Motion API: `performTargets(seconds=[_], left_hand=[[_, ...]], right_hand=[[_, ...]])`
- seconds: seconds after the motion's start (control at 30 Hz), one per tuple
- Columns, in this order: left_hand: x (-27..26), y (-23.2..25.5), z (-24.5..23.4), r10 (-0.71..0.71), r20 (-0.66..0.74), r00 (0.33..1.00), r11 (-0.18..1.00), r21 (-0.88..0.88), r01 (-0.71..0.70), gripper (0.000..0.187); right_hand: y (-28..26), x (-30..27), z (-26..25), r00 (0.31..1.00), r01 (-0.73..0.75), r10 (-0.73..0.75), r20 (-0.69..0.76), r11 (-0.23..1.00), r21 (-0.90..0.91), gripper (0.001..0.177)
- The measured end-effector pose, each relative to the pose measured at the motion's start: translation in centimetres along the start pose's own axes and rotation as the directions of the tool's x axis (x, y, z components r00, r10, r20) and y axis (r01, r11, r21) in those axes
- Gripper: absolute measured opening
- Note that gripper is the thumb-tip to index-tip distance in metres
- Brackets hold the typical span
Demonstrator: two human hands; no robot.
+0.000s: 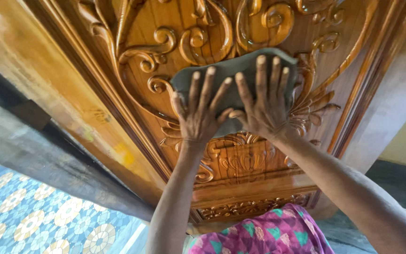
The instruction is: The person wipes a carved wooden door with a cloth, moving the cloth over the intricate floral patterns and grooves. The person uses both hands to press the cloth into the details of the carving while cleaning the surface.
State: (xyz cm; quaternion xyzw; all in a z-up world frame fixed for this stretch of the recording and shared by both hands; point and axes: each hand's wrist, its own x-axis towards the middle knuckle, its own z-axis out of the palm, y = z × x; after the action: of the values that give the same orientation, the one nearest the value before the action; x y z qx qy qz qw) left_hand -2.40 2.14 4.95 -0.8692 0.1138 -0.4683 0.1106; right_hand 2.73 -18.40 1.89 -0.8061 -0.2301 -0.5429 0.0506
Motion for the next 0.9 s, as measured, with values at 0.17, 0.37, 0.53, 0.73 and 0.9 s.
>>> performTargets(seconds=[0.17, 0.37, 0.53, 0.73, 0.9], left_hand=[[-2.1, -1.9, -1.1, -0.044, -0.056, 0.997, 0.995, 0.085, 0.048, 0.072], [-4.8, -3.8, -0.6, -0.095, -0.041, 0.995, 0.995, 0.026, 0.097, 0.072], [-7.4, -3.9, 0.0, -0.138, 0.024, 0.990, 0.990, -0.036, 0.139, 0.074], [-10.4, -2.6, 1.6, -0.193, 0.097, 0.976, 0.979, -0.044, 0.198, 0.078], [-12.5, -1.0, 3.3, -0.193, 0.090, 0.977, 0.979, -0.052, 0.199, 0.077]], right_hand=[[-2.4, 0.1, 0.0, 0.996, 0.082, -0.083, 0.025, 0.996, 0.021, 0.089], [-4.9, -1.0, 1.2, 0.981, 0.164, -0.172, 0.087, 0.982, 0.095, 0.083], [-6.0, -2.7, 2.1, 0.970, 0.209, -0.211, 0.118, 0.977, 0.031, 0.079], [-6.1, -5.2, 2.9, 0.954, 0.261, -0.262, 0.145, 0.965, 0.025, 0.076], [-5.5, -7.9, 3.7, 0.938, 0.295, -0.293, 0.184, 0.955, 0.018, 0.071]])
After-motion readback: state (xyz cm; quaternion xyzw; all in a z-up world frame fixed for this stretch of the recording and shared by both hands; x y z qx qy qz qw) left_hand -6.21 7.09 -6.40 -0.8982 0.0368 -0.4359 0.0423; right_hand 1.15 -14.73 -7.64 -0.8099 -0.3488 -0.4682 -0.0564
